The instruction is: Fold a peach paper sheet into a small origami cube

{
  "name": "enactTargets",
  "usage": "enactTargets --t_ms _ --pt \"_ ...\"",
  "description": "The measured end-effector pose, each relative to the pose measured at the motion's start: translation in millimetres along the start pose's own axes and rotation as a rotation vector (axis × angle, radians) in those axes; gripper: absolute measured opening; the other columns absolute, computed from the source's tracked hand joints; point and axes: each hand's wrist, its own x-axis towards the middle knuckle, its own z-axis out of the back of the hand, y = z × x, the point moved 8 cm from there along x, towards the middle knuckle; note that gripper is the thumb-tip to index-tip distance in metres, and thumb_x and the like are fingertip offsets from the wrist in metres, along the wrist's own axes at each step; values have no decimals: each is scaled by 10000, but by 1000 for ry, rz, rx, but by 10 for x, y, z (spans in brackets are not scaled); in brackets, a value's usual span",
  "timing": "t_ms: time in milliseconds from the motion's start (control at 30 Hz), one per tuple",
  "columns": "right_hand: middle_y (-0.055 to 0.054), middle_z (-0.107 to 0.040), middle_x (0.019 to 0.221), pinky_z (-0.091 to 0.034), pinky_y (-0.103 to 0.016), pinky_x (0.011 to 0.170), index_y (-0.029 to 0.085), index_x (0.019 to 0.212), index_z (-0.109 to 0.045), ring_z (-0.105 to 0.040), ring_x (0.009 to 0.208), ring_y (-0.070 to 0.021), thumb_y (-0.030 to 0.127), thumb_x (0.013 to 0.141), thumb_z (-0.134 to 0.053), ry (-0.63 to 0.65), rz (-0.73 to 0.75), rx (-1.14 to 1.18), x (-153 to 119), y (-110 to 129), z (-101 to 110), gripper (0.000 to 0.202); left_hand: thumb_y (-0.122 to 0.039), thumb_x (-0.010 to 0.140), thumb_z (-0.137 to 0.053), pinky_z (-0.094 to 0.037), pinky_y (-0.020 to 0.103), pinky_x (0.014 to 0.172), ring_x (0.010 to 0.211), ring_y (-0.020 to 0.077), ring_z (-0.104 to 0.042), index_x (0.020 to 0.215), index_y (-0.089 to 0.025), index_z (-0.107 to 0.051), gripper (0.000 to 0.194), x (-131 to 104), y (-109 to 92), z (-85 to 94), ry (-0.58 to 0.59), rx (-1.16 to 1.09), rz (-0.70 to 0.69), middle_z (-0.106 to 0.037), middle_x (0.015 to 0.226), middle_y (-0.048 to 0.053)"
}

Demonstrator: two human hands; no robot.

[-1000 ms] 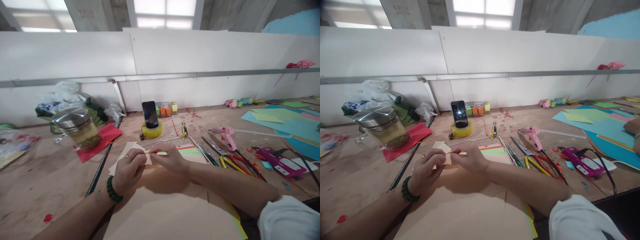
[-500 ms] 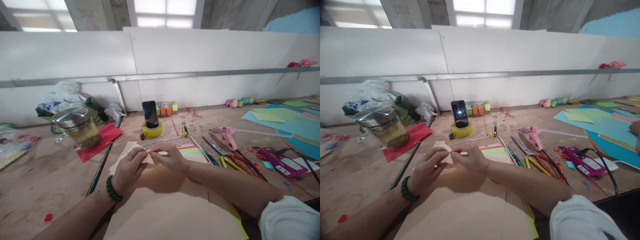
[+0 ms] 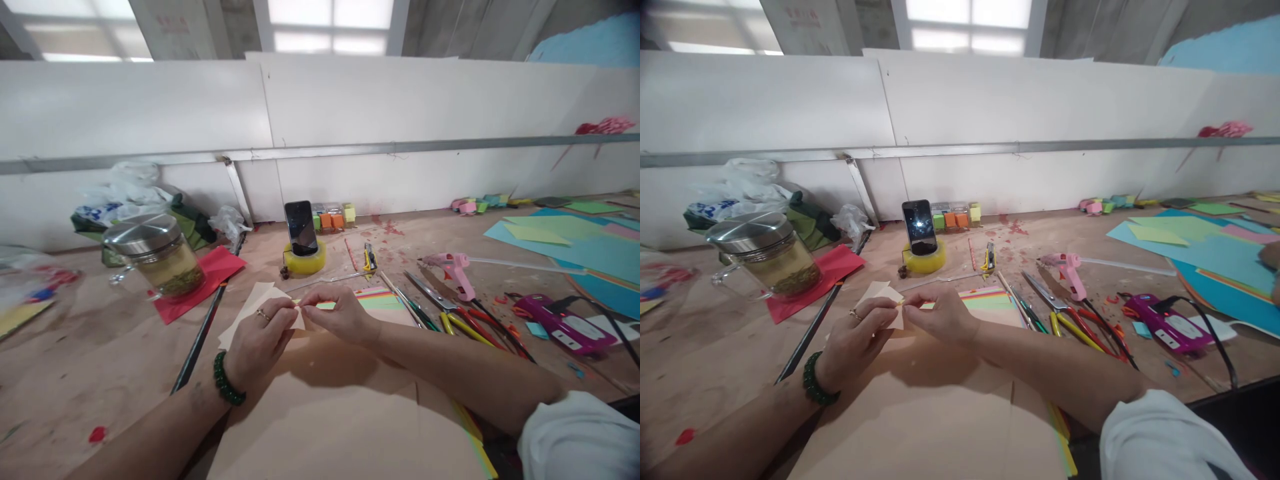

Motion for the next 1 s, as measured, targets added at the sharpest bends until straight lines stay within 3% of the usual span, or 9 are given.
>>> enactTargets --t_ms 167,500,1000 --pt "0 -707 667 -497 -231 644 176 644 -685 -650 655 -140 107 716 -591 -4 -2 -45 -3 11 -6 137 -94 911 -427 -522 214 692 812 143 -642 838 -217 -488 155 9 -11 17 -12 7 2 -645 918 53" --pt "-44 -741 795 -498 -270 713 192 738 -675 -672 743 -163 177 784 -593 -17 226 -249 -83 161 -20 95 -89 896 -443 -516 235 672 783 161 -651 794 -220 -475 169 15 -34 14 -17 54 13 -680 877 43" --pt "-14 -704 722 -460 -250 683 194 702 -648 -627 690 -142 150 799 -590 22 182 -325 -68 109 -52 121 -80 879 -441 -508 233 658 773 157 -650 760 -218 -495 190 17 -47 0 -28 51 31 -685 863 37"
